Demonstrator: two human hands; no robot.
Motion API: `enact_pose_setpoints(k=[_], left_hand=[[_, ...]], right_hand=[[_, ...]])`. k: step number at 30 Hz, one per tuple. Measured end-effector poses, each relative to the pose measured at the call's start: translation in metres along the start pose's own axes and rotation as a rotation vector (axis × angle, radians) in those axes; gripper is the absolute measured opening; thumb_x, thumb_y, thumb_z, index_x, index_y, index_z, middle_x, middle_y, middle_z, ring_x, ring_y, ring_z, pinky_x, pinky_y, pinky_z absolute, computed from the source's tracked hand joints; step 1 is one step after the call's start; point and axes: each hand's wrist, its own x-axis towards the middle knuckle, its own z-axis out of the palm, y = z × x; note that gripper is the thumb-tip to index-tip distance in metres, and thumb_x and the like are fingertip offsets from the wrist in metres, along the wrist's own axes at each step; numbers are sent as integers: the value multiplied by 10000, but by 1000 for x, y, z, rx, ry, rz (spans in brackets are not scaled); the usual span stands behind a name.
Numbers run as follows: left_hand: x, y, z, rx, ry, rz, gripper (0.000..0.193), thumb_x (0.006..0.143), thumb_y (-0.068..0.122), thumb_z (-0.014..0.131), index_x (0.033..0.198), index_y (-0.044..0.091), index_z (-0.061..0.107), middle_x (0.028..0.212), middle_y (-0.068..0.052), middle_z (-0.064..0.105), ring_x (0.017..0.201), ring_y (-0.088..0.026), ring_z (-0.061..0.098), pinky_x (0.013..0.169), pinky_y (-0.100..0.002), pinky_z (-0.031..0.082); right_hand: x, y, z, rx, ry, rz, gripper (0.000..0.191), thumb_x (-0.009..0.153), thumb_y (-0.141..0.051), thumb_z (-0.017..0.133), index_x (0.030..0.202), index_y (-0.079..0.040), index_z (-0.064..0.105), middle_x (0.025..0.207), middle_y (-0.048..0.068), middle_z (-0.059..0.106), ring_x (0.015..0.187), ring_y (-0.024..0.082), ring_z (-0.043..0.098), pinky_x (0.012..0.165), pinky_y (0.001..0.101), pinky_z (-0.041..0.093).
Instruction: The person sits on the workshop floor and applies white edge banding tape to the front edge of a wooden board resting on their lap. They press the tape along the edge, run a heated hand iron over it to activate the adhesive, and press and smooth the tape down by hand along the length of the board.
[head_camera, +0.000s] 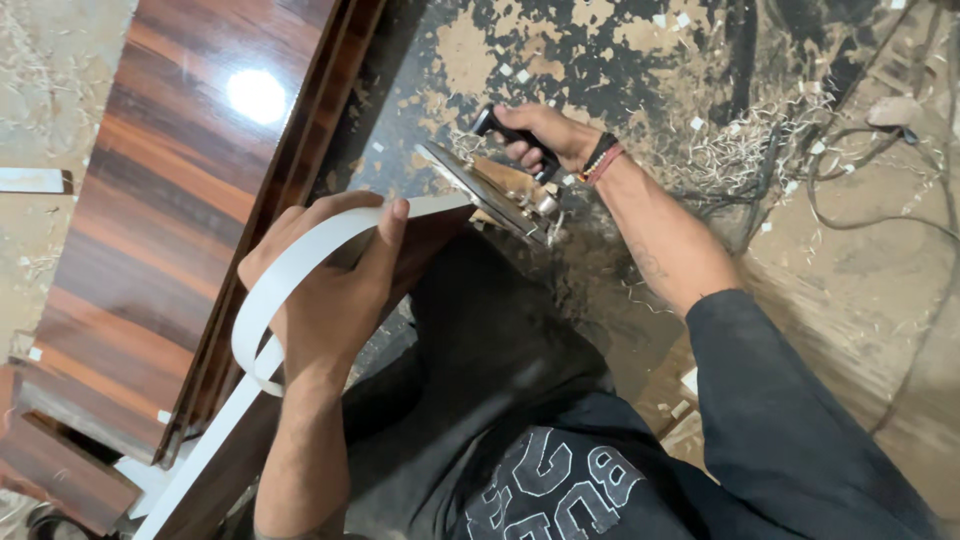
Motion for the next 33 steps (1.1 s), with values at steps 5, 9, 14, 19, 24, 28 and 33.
enact_pose_setpoints(k=[5, 9, 14, 19, 24, 28, 33], left_hand=[[3, 2, 1, 29, -14, -33, 237, 936, 311, 844, 996, 84, 804, 769, -79, 709, 650, -189, 654, 615, -316, 514], [4, 1, 2, 32, -5, -14, 245, 939, 331, 837, 992, 95, 799, 771, -72, 713, 657, -188, 663, 624, -317, 520], [3, 2, -1, 59, -12, -29, 254, 939, 358, 820, 990, 110, 801, 772, -74, 710, 672, -200, 677, 641, -331, 537], [2, 3, -2, 18, 24, 3, 219, 965, 334, 798, 974, 115, 795, 811, -69, 733, 711, -205, 698, 687, -335, 555], [-3, 1, -1, -82, 68, 27, 207, 941, 269, 829, 990, 79, 764, 874, -70, 749, 758, -178, 733, 696, -307, 580], [-8, -7, 1, -245, 104, -14, 201, 983, 203, 812, 1047, 34, 725, 936, -54, 751, 837, -142, 740, 743, -285, 585], [-7, -18, 4, -348, 117, 113, 175, 1031, 161, 786, 1075, 13, 703, 1076, -94, 701, 917, -146, 693, 790, -265, 568]], right_hand=[[11, 18, -29, -22, 8, -6, 375, 1068, -460, 517, 911, -119, 534, 637, -104, 433, 464, 1, 368, 399, 191, 329], [5, 12, -20, -10, -61, -111, 370, 1087, -429, 533, 955, -83, 550, 679, -85, 447, 524, 6, 377, 423, 177, 311], [-20, -26, 23, -123, -138, -192, 402, 1075, -459, 522, 984, -68, 557, 682, -79, 443, 524, 10, 370, 426, 173, 307], [-47, -69, 73, -196, -165, -257, 433, 1064, -485, 527, 999, -59, 570, 683, -69, 450, 537, 10, 379, 441, 170, 310], [-65, -92, 104, -202, -191, -311, 444, 1074, -489, 541, 993, -54, 576, 703, -60, 456, 567, 9, 399, 460, 167, 313], [-72, -98, 115, -152, -173, -323, 425, 1080, -472, 552, 1012, -53, 569, 744, -63, 453, 610, 4, 421, 469, 157, 318], [-77, -103, 121, -231, -130, -364, 418, 1071, -476, 528, 1021, -65, 577, 740, -59, 456, 603, 7, 433, 448, 154, 327]])
